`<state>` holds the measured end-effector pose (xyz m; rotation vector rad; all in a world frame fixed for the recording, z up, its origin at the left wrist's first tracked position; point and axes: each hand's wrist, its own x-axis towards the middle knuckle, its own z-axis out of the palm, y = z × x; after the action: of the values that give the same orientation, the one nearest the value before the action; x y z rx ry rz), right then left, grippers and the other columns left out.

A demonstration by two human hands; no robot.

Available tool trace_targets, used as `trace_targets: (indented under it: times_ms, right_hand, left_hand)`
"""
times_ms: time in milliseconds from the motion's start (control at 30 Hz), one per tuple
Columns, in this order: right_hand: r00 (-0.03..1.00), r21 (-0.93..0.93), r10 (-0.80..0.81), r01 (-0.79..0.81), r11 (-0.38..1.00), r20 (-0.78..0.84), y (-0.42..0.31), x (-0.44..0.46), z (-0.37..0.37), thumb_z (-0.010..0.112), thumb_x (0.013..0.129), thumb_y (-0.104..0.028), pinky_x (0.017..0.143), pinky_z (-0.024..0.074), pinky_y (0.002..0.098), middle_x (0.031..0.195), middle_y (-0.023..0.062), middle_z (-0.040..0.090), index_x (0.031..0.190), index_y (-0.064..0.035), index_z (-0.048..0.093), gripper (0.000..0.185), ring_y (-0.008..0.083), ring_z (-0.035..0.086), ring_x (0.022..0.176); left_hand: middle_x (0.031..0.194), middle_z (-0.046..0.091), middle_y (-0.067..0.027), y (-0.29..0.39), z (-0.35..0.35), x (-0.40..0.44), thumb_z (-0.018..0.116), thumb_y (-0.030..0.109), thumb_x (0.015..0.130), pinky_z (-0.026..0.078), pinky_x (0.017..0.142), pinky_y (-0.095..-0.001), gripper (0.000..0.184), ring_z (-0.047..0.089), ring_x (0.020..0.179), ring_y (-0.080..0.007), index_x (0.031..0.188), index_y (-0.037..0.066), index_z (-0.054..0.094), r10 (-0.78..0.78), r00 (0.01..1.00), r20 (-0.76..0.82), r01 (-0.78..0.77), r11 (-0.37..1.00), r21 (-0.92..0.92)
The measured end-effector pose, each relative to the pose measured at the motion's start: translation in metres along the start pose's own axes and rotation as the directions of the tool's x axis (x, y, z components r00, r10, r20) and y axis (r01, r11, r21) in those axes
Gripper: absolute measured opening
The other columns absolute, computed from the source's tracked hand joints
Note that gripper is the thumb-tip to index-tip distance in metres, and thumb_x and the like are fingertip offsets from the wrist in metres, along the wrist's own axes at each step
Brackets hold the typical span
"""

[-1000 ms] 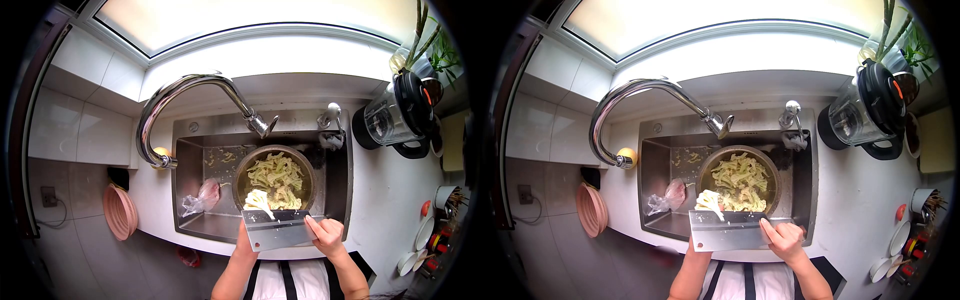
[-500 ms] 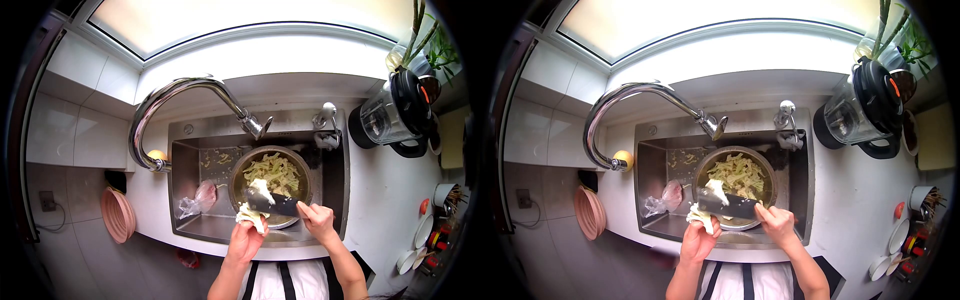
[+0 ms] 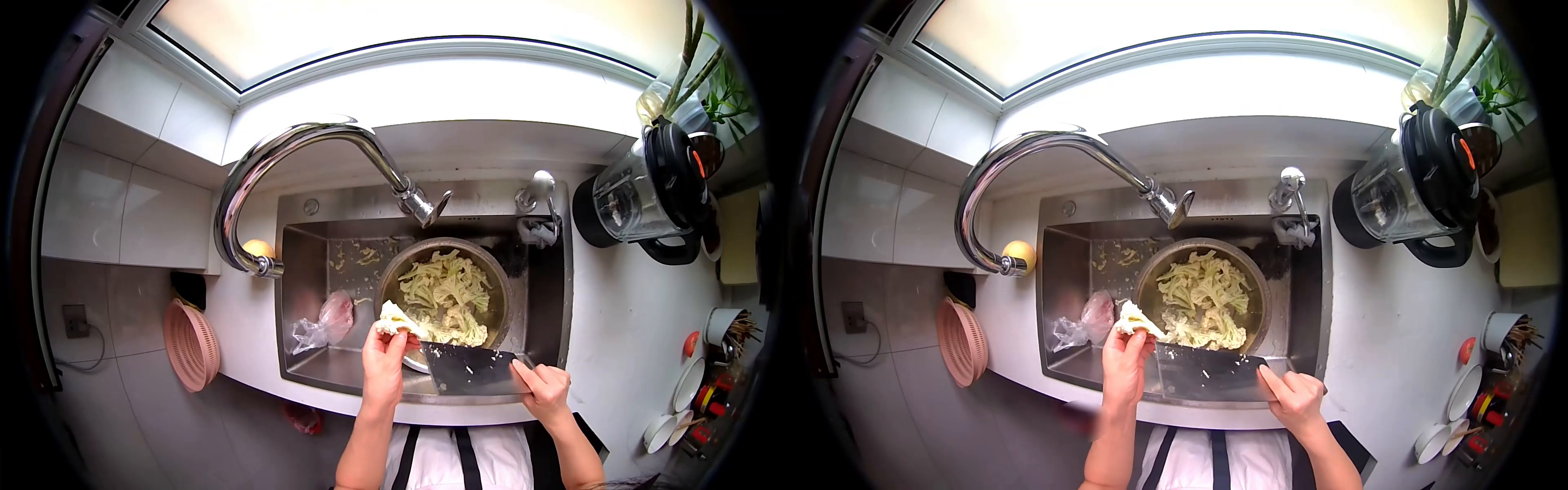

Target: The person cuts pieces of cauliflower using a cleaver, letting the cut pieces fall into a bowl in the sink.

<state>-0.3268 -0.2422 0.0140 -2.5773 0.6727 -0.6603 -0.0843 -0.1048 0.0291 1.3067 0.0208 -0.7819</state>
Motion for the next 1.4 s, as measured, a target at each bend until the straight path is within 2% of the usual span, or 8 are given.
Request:
trace_targets:
  times_ms: [467,800,933,967,1100,1333,1367,1400]
  right_hand:
    - [1.000,-0.013,-0.026,0.026,1.000,0.009,0.001,0.006,-0.002,0.080,0.075,-0.005,0.040,0.0319,0.0312,0.052,0.0002,0.039,0.093,-0.0084,0.075,0.019,0.0162,0.041,0.041]
    - [0.998,0.008,-0.048,0.048,0.999,-0.028,-0.010,0.010,0.012,0.080,0.075,-0.003,0.041,0.0317,0.0317,0.054,0.0003,0.038,0.098,-0.0074,0.075,0.023,0.0163,0.040,0.041]
    - [0.995,0.028,-0.089,0.090,0.996,-0.042,-0.019,0.023,0.014,0.080,0.075,-0.002,0.041,0.0322,0.0310,0.054,-0.0005,0.037,0.099,-0.0060,0.075,0.025,0.0151,0.040,0.042]
    - [0.995,0.031,-0.092,0.094,0.995,-0.043,-0.021,0.026,0.015,0.080,0.074,-0.002,0.041,0.0325,0.0309,0.054,-0.0006,0.037,0.100,-0.0057,0.074,0.026,0.0150,0.041,0.042]
    - [0.991,0.070,-0.121,0.124,0.990,-0.049,-0.025,0.041,0.021,0.079,0.074,-0.002,0.042,0.0334,0.0309,0.054,-0.0009,0.038,0.100,-0.0048,0.074,0.027,0.0146,0.042,0.043]
    - [0.988,0.089,-0.134,0.141,0.986,-0.082,0.000,0.034,0.046,0.078,0.077,-0.006,0.040,0.0341,0.0315,0.055,-0.0006,0.040,0.100,-0.0085,0.075,0.023,0.0154,0.043,0.042]
    - [0.999,0.055,-0.047,0.048,0.997,-0.007,0.005,0.029,0.048,0.078,0.079,-0.008,0.041,0.0384,0.0339,0.055,0.0019,0.045,0.100,-0.0102,0.074,0.021,0.0189,0.049,0.042]
    - [1.000,0.043,0.005,-0.005,0.999,0.016,0.012,0.022,0.052,0.078,0.080,-0.009,0.041,0.0403,0.0348,0.056,0.0029,0.047,0.100,-0.0103,0.074,0.020,0.0205,0.051,0.044]
  left_hand:
    - [0.099,0.065,-0.0026,-0.005,0.002,0.003,0.061,0.012,0.100,0.051,0.074,-0.0255,0.019,0.060,0.084,-0.0091,0.116,0.002,0.059,0.017,1.000,0.002,-0.017,0.993,0.117]
    - [0.117,0.065,-0.0044,-0.016,0.004,-0.005,0.059,0.003,0.098,0.049,0.090,-0.0266,0.025,0.061,0.103,-0.0113,0.123,0.001,0.058,-0.122,0.992,0.019,0.122,0.992,-0.021]
    - [0.103,0.066,-0.0040,-0.020,-0.001,-0.010,0.056,0.017,0.100,0.055,0.076,-0.0271,0.022,0.064,0.086,-0.0121,0.118,0.004,0.059,-0.174,0.973,0.153,0.211,0.940,-0.268]
    - [0.114,0.065,-0.0055,-0.041,-0.026,-0.007,0.052,0.028,0.102,0.053,0.089,-0.0281,0.032,0.064,0.104,-0.0159,0.127,0.008,0.057,-0.072,0.927,0.369,0.197,0.929,-0.313]
    - [0.121,0.062,-0.0057,-0.048,-0.007,-0.032,0.057,0.029,0.100,0.055,0.091,-0.0376,0.033,0.063,0.110,-0.0202,0.127,0.011,0.056,-0.163,0.983,0.085,0.181,0.935,-0.305]
    - [0.112,0.066,-0.0072,-0.029,-0.011,-0.029,0.053,0.029,0.102,0.056,0.087,-0.0358,0.032,0.066,0.103,-0.0199,0.125,0.008,0.057,-0.223,0.959,0.175,0.276,0.876,-0.395]
    - [0.103,0.066,-0.0052,-0.008,0.012,-0.022,0.054,0.020,0.101,0.055,0.078,-0.0339,0.024,0.065,0.091,-0.0157,0.117,0.004,0.058,-0.276,0.961,0.014,0.272,0.934,-0.233]
    - [0.097,0.066,-0.0052,-0.011,-0.007,-0.014,0.053,0.014,0.099,0.053,0.071,-0.0335,0.021,0.064,0.084,-0.0154,0.116,0.002,0.058,-0.285,0.945,0.162,0.322,0.899,-0.297]
